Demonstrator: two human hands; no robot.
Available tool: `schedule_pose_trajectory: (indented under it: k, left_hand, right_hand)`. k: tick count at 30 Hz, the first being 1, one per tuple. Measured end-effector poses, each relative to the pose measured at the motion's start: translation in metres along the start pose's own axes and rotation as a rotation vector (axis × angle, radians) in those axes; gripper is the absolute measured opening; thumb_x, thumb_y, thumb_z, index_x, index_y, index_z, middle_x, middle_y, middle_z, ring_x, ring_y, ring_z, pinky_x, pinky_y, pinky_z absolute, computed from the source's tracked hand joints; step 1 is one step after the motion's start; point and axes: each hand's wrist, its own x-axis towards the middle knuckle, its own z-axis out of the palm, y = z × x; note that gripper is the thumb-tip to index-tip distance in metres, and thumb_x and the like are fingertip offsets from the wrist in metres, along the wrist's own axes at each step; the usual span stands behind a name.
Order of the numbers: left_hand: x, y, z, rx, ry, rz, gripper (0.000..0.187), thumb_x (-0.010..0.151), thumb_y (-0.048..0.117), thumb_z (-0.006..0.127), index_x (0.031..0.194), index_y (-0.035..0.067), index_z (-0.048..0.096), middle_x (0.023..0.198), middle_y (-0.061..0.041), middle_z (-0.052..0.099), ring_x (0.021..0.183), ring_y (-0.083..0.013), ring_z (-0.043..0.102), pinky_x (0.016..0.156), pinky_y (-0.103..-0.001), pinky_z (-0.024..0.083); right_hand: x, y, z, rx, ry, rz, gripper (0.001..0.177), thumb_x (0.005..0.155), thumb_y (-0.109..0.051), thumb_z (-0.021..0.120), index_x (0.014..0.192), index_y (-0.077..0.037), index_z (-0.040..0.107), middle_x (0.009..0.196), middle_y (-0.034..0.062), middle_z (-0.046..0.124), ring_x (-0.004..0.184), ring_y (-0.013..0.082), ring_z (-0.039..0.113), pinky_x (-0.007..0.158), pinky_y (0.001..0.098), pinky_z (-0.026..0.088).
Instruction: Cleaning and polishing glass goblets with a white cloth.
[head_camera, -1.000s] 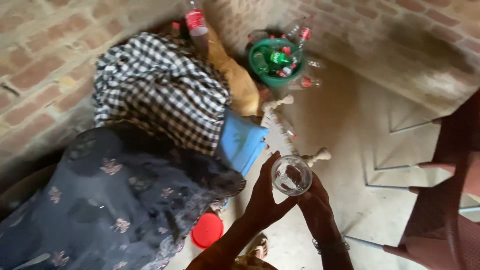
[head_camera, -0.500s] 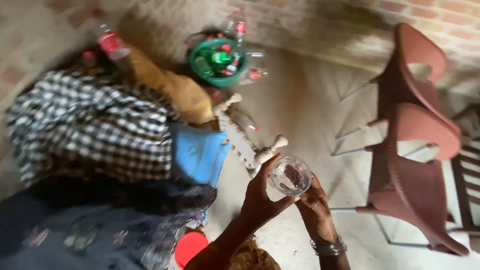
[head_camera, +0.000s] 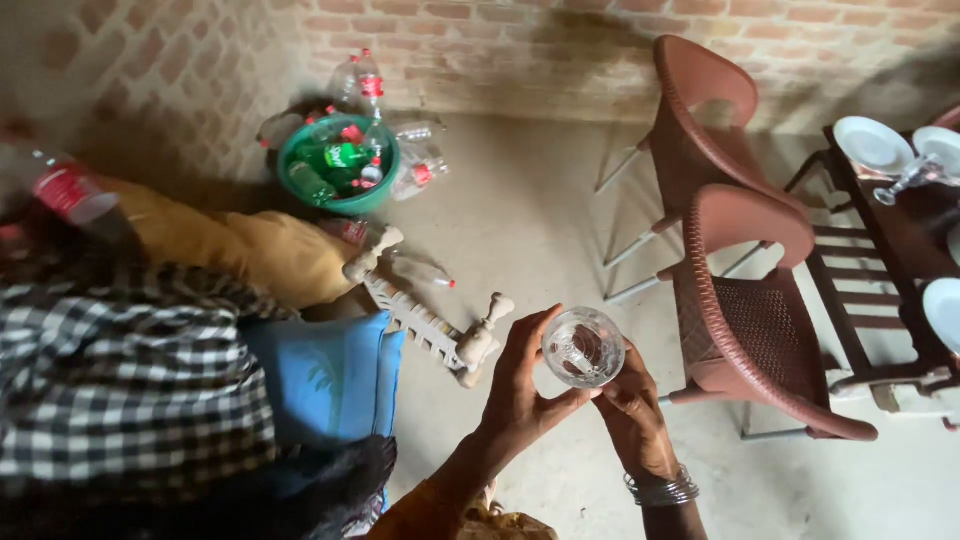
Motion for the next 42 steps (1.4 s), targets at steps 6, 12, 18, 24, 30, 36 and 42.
schedule_pose_trajectory:
  k: [6, 12, 18, 24, 30, 36, 42]
  left_hand:
    - [0.028, -0.024, 0.010, -0.021, -0.077, 0.000, 0.099, 0.076, 0.021, 0.092, 0.158, 0.005, 0.037, 0.148, -0.015, 0.048, 0.138, -0.0302, 0.054, 0.109, -0.043, 0.056]
    - [0.052, -0.018, 0.036, -0.036, -0.201, -0.040, 0.103, 0.074, 0.018, 0.090, 0.161, 0.008, 0.035, 0.148, -0.015, 0.048, 0.137, -0.0308, 0.054, 0.105, -0.043, 0.056]
    - [0.072, -0.013, 0.088, -0.040, -0.288, -0.078, 0.105, 0.072, 0.020, 0.089, 0.160, 0.009, 0.032, 0.144, -0.014, 0.051, 0.131, -0.0282, 0.057, 0.100, -0.041, 0.056]
    - [0.077, -0.014, 0.162, -0.181, -0.336, -0.046, 0.096, 0.077, 0.022, 0.090, 0.157, 0.007, 0.039, 0.146, -0.014, 0.053, 0.134, -0.0279, 0.058, 0.108, -0.043, 0.055]
    - [0.072, -0.003, 0.274, -0.236, -0.372, -0.038, 0.096, 0.075, 0.023, 0.091, 0.155, 0.006, 0.041, 0.145, -0.014, 0.053, 0.134, -0.0282, 0.058, 0.105, -0.042, 0.058]
    - [0.060, 0.007, 0.376, -0.279, -0.424, -0.023, 0.095, 0.079, 0.030, 0.091, 0.157, 0.007, 0.041, 0.146, -0.013, 0.054, 0.135, -0.0274, 0.059, 0.105, -0.040, 0.060]
    - [0.050, 0.014, 0.449, -0.270, -0.478, -0.074, 0.095, 0.076, 0.030, 0.090, 0.154, 0.006, 0.042, 0.145, -0.014, 0.054, 0.132, -0.0279, 0.059, 0.100, -0.040, 0.060]
  right_hand:
    - [0.017, 0.010, -0.027, 0.023, 0.038, -0.051, 0.085, 0.077, -0.037, 0.074, 0.148, 0.001, 0.045, 0.148, 0.0108, 0.051, 0.137, 0.0262, 0.049, 0.115, 0.0492, 0.039]
    - [0.012, -0.003, -0.050, 0.011, 0.134, -0.109, 0.090, 0.078, -0.042, 0.078, 0.151, -0.001, 0.044, 0.150, 0.0116, 0.049, 0.135, 0.0263, 0.049, 0.111, 0.0470, 0.039]
    - [0.000, -0.029, -0.088, 0.011, 0.177, -0.173, 0.081, 0.087, -0.038, 0.071, 0.153, -0.001, 0.042, 0.149, 0.0119, 0.054, 0.135, 0.0242, 0.052, 0.112, 0.0444, 0.043]
    - [-0.021, -0.061, -0.139, 0.013, 0.289, -0.203, 0.082, 0.089, -0.034, 0.069, 0.157, -0.002, 0.037, 0.148, 0.0092, 0.053, 0.132, 0.0215, 0.052, 0.111, 0.0444, 0.040]
    - [-0.066, -0.095, -0.239, 0.014, 0.316, -0.239, 0.080, 0.089, -0.037, 0.066, 0.156, -0.003, 0.037, 0.152, 0.0103, 0.053, 0.139, 0.0243, 0.052, 0.116, 0.0474, 0.040]
    - [-0.106, -0.153, -0.301, -0.077, 0.441, -0.178, 0.076, 0.088, -0.036, 0.063, 0.154, -0.004, 0.040, 0.149, 0.0089, 0.055, 0.135, 0.0222, 0.055, 0.113, 0.0461, 0.042]
    - [-0.142, -0.166, -0.371, -0.047, 0.527, -0.167, 0.078, 0.087, -0.033, 0.063, 0.157, -0.007, 0.038, 0.148, 0.0098, 0.056, 0.128, 0.0228, 0.056, 0.112, 0.0466, 0.044]
